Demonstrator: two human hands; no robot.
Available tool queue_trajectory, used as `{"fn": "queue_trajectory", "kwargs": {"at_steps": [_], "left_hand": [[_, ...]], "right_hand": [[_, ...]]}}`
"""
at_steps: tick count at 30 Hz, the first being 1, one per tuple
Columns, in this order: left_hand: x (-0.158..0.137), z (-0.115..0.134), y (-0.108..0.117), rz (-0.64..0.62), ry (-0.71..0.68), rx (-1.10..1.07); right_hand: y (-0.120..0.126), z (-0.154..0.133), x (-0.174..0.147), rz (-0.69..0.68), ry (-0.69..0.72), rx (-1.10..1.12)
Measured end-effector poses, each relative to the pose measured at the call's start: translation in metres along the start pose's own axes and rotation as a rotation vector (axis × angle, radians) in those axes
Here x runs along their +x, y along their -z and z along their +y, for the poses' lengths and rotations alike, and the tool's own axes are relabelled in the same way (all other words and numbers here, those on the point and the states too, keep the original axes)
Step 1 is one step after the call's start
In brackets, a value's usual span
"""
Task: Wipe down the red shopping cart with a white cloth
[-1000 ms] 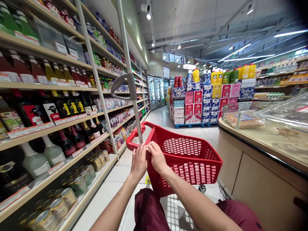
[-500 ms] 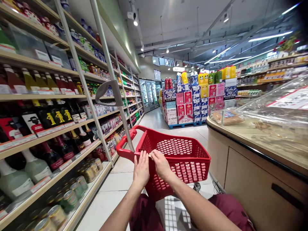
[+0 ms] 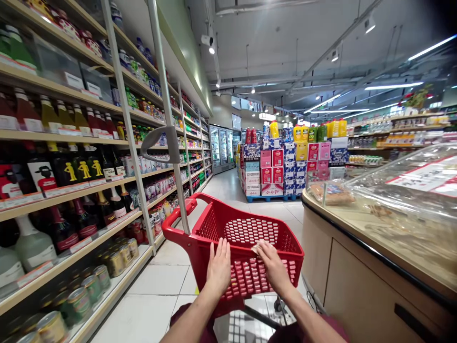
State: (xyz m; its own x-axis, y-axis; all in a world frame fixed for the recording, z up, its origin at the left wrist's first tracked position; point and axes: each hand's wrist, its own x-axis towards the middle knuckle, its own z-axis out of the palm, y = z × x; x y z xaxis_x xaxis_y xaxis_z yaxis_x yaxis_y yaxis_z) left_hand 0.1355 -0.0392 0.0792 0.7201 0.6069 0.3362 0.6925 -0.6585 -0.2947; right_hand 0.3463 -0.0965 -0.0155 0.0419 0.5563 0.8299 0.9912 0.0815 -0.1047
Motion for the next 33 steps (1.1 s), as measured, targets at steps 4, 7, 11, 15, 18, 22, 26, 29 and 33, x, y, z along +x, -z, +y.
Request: {"fn": "queue_trajectory", "kwargs": {"at_steps": [4,7,11,15,18,22,26,29,33], "left_hand": [[0.003,0.005,-0.011,0.002,0.002,0.005],[0.01,0.019,-0.024,0.016,-0.072,0.015],[0.019,0.049,-0.034,0.038,-0.106,0.002],[0.011,0.072,-0.03,0.02,-0.227,-0.056],[0.005,0.08,-0.029,-0.006,-0.354,-0.085],[0.004,0.087,-0.033,-0.001,-0.383,-0.1],[0.005,0.09,-0.036,0.038,-0.401,-0.112],[0.005,0.087,-0.033,0.054,-0.412,-0.095],[0.005,0.078,-0.031,0.055,-0.352,-0.073]], "right_hand": [[0.024,0.075,-0.036,0.036,-0.261,-0.066],[0.035,0.11,-0.038,0.023,-0.339,-0.078],[0.023,0.1,-0.047,0.087,-0.309,-0.036],[0.008,0.068,-0.103,0.075,-0.33,-0.021],[0.018,0.054,-0.116,-0.032,-0.267,0.016],[0.036,0.057,-0.079,0.104,-0.219,0.05],[0.031,0.052,-0.09,0.031,-0.197,0.046],[0.027,0.039,-0.107,-0.083,-0.146,0.066],[0.027,0.03,-0.077,0.053,-0.108,0.103]]}}
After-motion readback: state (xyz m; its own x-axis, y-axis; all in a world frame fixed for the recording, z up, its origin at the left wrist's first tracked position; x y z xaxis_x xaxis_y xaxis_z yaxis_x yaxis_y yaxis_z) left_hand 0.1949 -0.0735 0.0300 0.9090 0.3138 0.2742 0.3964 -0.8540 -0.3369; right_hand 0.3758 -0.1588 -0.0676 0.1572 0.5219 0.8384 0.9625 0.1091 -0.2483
